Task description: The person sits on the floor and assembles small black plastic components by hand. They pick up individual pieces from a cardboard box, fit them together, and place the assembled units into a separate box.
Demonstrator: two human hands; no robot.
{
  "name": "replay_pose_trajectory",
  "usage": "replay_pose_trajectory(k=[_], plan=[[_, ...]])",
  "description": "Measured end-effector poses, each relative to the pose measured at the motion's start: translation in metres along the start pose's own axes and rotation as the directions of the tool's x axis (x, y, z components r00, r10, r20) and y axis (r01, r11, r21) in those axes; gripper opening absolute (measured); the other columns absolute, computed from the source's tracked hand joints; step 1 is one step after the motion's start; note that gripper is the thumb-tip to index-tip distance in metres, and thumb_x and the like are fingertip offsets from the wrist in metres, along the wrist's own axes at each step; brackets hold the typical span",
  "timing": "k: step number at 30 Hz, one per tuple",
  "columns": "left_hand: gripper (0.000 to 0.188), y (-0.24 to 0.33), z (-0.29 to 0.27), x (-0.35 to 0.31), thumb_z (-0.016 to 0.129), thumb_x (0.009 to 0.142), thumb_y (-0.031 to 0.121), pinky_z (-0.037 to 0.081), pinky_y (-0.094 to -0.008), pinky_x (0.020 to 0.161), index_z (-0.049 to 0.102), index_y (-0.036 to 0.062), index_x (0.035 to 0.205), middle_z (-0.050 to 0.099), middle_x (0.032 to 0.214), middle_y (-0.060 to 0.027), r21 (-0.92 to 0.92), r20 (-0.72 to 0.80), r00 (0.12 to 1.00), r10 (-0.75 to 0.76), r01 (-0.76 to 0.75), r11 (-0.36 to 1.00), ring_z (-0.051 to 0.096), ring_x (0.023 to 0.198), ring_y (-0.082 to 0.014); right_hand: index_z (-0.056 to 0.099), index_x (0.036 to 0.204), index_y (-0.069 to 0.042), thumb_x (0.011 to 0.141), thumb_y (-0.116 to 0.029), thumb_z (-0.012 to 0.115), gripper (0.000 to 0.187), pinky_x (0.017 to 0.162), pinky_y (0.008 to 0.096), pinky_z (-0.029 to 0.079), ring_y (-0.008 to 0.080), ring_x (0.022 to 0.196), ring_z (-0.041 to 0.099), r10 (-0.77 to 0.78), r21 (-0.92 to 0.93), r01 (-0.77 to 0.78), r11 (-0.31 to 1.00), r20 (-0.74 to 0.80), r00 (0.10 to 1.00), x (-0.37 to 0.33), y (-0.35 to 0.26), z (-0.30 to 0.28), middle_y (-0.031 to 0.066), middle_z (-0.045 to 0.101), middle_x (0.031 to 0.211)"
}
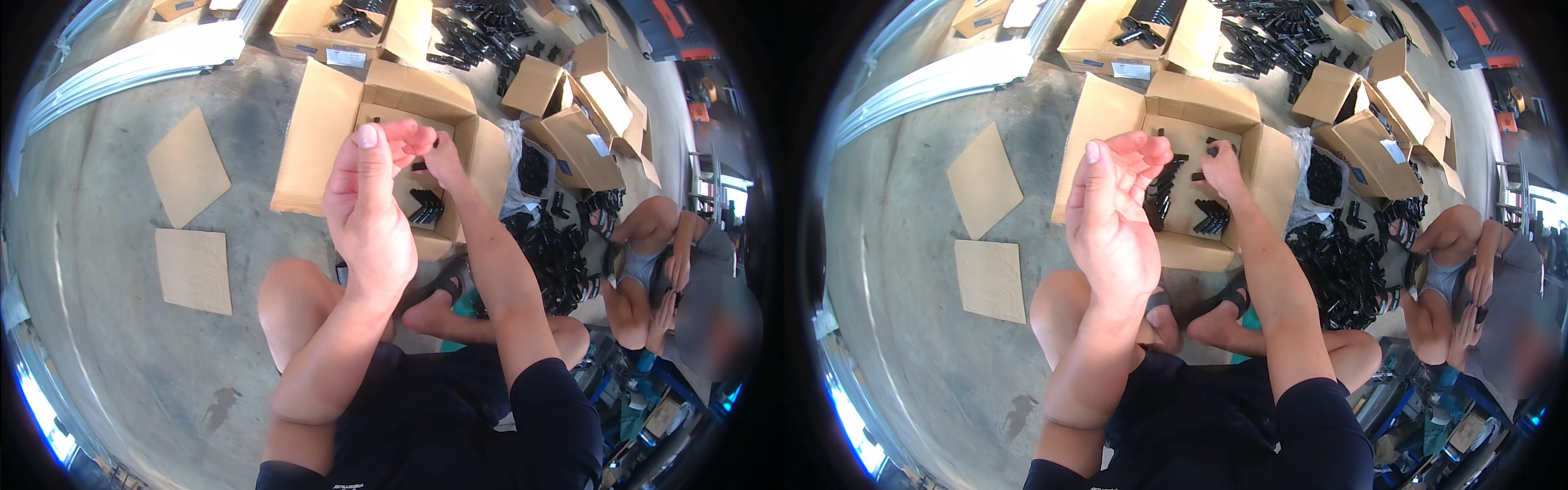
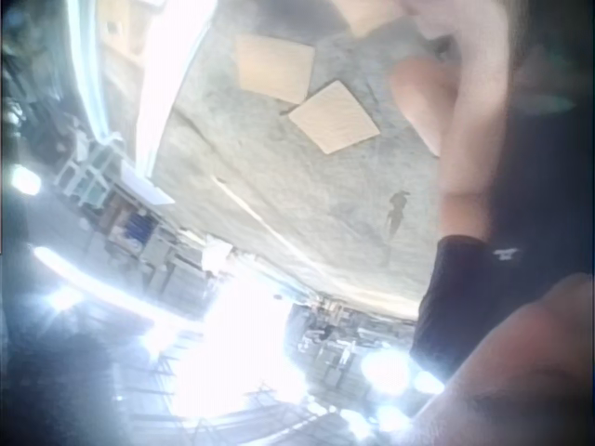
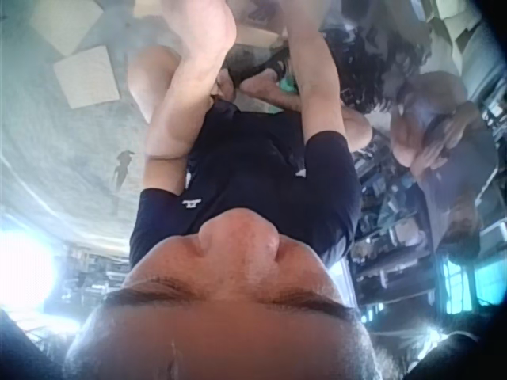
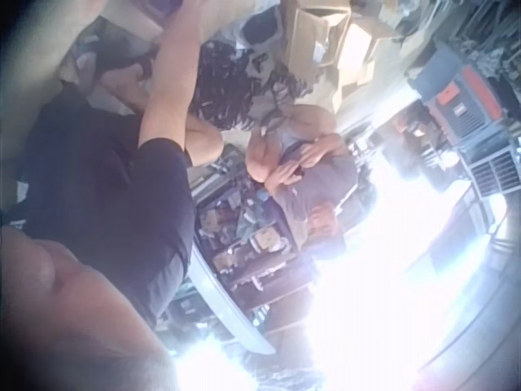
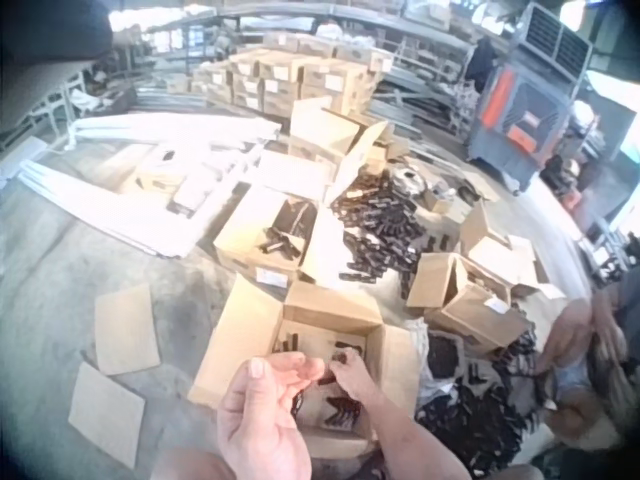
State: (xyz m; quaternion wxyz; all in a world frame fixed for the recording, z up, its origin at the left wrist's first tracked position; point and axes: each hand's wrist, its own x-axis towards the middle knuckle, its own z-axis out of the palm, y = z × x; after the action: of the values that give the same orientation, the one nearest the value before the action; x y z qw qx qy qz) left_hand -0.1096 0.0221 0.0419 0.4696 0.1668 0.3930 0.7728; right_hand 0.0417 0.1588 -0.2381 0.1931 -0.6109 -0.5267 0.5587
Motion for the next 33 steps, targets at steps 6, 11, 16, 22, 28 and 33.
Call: replay_pose_trajectory(k=[6,11,16,22,28,33], plan=[[0.039,0.008,-0.005,0.004,0.048,0.111,0.03,0.053,-0.0384,0.094,0.066,-0.0039,0.114,0.073,0.102,-0.0159,-0.031,-0.015,0.999,0.042,-0.043,0.999,0.069,0.096,-0.0231,0.066,0.124,0.002,0.095,-0.012,0.049,0.037,0.096,0.0471,0.057,0.0393,0.112,0.07,0.065,-0.891,-0.013,0.453,0.019,0.998,0.01,-0.006,-0.006,0.0293,0.069,0.122],[0.037,0.004,-0.002,0.007,0.05,0.111,0.03,0.052,-0.0353,0.091,0.067,-0.0033,0.112,0.073,0.1,-0.0136,-0.001,0.007,1.0,0.031,-0.031,1.0,0.068,0.094,-0.0208,0.067,0.119,0.004,0.095,-0.015,0.05,0.035,0.095,0.0464,0.057,0.041,0.109,0.07,0.053,-0.881,-0.035,0.471,-0.011,0.999,0.02,0.04,-0.013,0.0302,0.066,0.124],[0.03,-0.001,-0.005,0.009,0.057,0.108,0.028,0.05,-0.0327,0.095,0.068,-0.0004,0.111,0.073,0.1,-0.0092,0.167,0.082,0.993,-0.086,0.071,0.983,0.067,0.097,-0.0174,0.065,0.113,0.002,0.091,-0.01,0.05,0.029,0.084,0.0468,0.06,0.0393,0.097,0.072,-0.266,-0.885,0.179,0.43,0.065,0.962,-0.025,-0.008,-0.011,0.0261,0.065,0.121],[0.04,-0.011,0.003,-0.002,0.074,0.092,0.03,0.042,-0.0498,0.108,0.063,0.003,0.119,0.059,0.134,-0.0236,0.753,0.435,0.873,0.219,-0.486,0.443,0.055,0.126,-0.043,0.057,0.135,-0.008,0.084,-0.007,0.061,0.051,0.065,0.0419,0.059,0.0318,0.081,0.072,-0.604,-0.794,0.594,0.128,0.412,0.682,-0.16,-0.086,-0.071,0.0125,0.059,0.133],[0.054,-0.104,-0.022,-0.03,0.063,0.099,0.051,0.057,-0.0421,0.072,0.065,-0.0007,0.115,0.072,0.089,-0.0164,0.825,0.339,0.783,-0.521,0.019,0.565,0.071,0.079,-0.0289,0.062,0.123,-0.007,0.082,-0.009,0.066,0.041,0.068,0.0411,0.06,0.0316,0.086,0.071,-0.715,-0.755,0.651,0.077,0.413,0.564,-0.262,-0.101,-0.119,0.0112,0.061,0.127],[0.051,-0.106,-0.015,-0.059,0.057,0.104,0.052,0.052,-0.0317,0.046,0.064,0.003,0.094,0.062,0.067,-0.0059,0.602,0.243,0.761,-0.601,0.368,0.709,0.062,0.051,-0.0177,0.065,0.116,-0.008,0.091,-0.009,0.067,0.025,0.074,0.0425,0.06,0.034,0.094,0.073,-0.755,-0.706,0.562,0.431,0.06,0.653,-0.305,-0.087,-0.117,0.0165,0.065,0.127]])
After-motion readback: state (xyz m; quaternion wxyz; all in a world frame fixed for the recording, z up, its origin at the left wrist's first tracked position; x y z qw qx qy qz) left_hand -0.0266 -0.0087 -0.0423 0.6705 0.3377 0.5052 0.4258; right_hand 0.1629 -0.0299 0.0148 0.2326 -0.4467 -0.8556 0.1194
